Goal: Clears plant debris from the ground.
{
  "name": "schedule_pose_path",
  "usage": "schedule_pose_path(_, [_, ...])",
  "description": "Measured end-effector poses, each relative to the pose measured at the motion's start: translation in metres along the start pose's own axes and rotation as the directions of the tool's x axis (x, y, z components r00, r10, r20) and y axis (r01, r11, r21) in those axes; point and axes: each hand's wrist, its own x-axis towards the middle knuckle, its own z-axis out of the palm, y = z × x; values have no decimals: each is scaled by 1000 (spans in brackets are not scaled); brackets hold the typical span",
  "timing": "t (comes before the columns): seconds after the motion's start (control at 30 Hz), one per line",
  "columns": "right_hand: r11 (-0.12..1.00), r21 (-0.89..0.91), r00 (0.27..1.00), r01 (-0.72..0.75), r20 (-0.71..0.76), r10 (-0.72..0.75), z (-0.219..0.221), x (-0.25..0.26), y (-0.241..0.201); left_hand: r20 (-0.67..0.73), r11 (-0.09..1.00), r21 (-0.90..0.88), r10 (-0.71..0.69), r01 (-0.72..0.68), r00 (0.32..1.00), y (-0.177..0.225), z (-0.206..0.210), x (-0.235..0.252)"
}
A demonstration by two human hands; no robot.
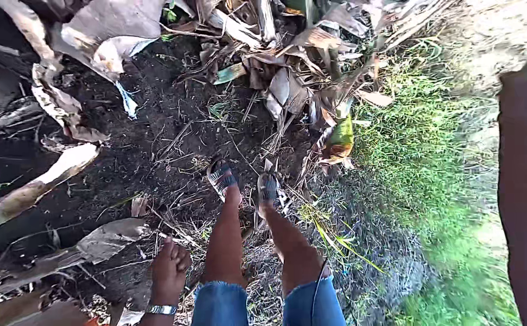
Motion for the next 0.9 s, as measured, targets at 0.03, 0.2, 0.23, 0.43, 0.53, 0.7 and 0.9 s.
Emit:
schedule_pose_path(0.03, [998,47,992,44,116,-50,-1,-21,-5,21,1000,-14,13,-13,1000,1,13,-3])
schedule_pose_path(0.2, [948,161,711,-275,698,88,106,-176,23,102,999,-25,42,-40,994,-9,33,-17])
schedule_pose_path(0.23, [930,123,604,-347,788,121,140,-206,37,95,999,-15,38,-37,995,-12,28,-16])
schedule_pose_path(0.43, [871,-169,438,-461,810,389,285,-289,130,-23,992,124,25,-22,999,-10,-31,-2])
schedule_pose_path(0.53, [871,-223,522,-439,726,449,288,-282,165,0,984,178,-2,2,1000,0,-24,2])
schedule_pose_path(0.7, [950,-186,566,-251,768,300,182,-297,194,318,992,51,-122,112,940,0,66,16])
schedule_pose_path(0.9, [983,-81,524,-162,837,156,117,-333,147,641,894,50,-370,445,672,-38,167,13])
